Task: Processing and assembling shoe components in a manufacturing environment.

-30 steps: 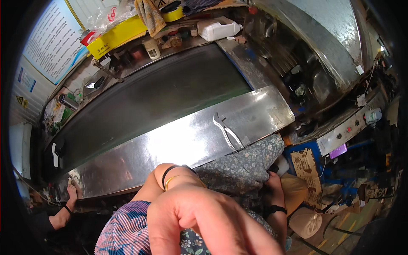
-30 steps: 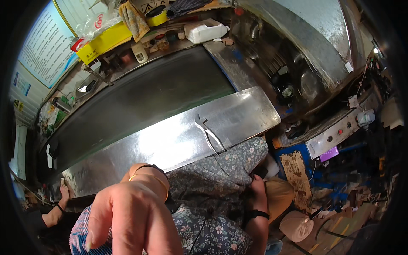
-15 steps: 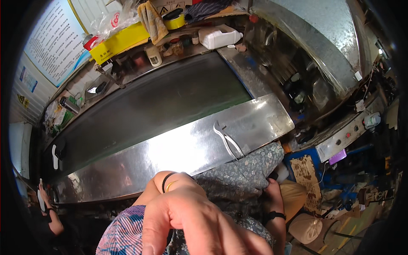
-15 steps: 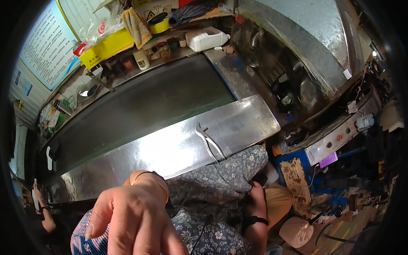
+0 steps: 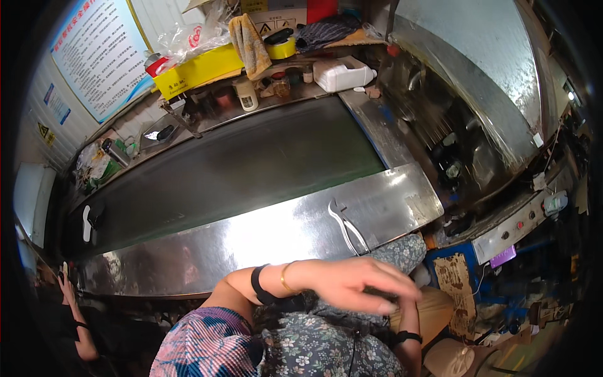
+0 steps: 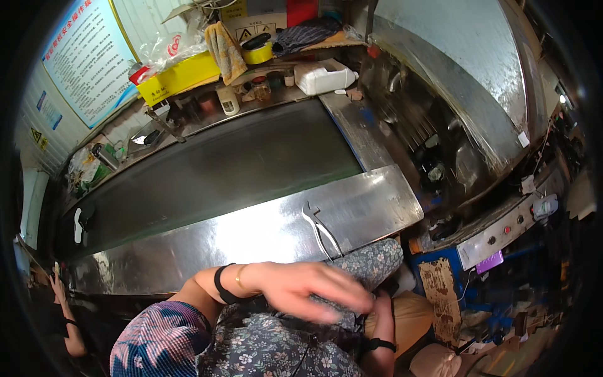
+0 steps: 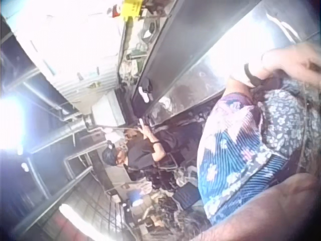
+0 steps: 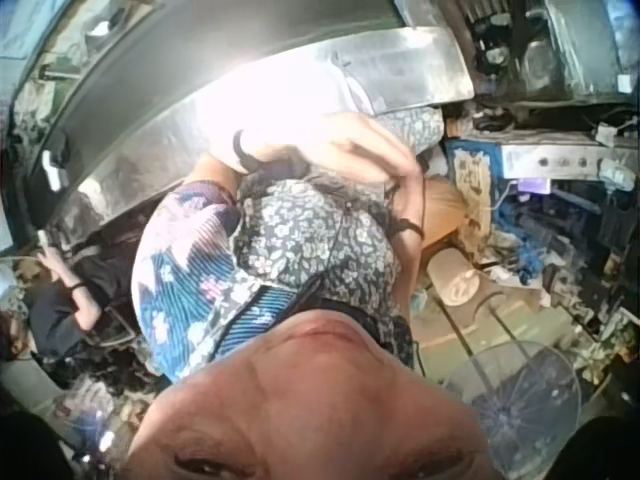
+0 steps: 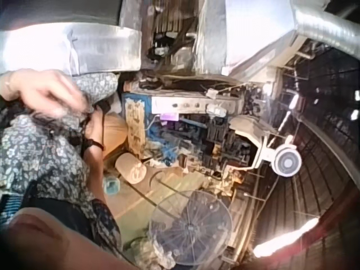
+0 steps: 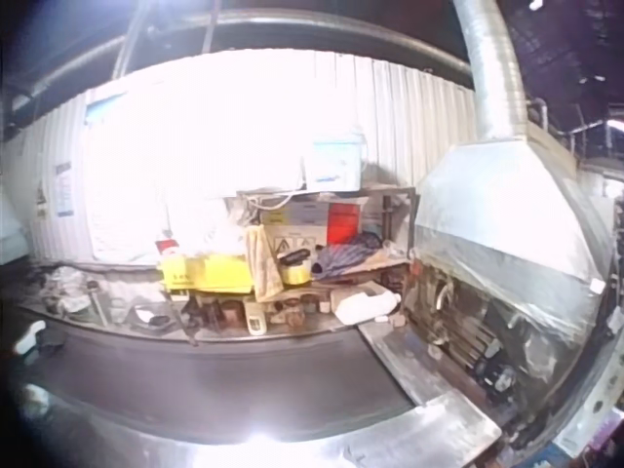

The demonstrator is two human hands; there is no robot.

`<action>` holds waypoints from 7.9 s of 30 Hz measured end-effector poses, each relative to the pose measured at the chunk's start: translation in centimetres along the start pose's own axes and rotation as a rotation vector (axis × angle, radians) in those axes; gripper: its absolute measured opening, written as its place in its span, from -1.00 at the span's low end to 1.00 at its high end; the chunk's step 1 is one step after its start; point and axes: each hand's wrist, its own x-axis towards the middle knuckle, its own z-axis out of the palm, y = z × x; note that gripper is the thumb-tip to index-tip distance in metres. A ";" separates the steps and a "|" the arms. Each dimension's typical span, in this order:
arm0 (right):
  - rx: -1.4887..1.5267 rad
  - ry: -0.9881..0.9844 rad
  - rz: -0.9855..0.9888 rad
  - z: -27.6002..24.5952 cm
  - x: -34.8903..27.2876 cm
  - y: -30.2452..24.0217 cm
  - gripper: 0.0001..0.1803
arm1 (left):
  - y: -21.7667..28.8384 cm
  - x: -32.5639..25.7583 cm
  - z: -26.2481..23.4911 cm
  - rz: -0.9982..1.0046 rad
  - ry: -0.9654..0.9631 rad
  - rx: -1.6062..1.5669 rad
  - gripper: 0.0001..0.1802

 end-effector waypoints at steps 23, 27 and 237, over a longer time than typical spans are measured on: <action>-0.343 -0.072 -0.017 9.2 -5.4 -19.9 -0.62 | -19.0 -9.0 -0.5 -0.674 0.186 1.017 -0.31; -0.404 -0.092 -0.025 9.5 -5.9 -21.2 -0.60 | -19.4 -9.4 -0.4 -0.620 0.239 0.994 -0.32; -0.945 0.014 -0.404 18.7 2.3 -29.8 -0.27 | -15.5 -1.1 11.6 -0.672 -0.429 0.178 -0.40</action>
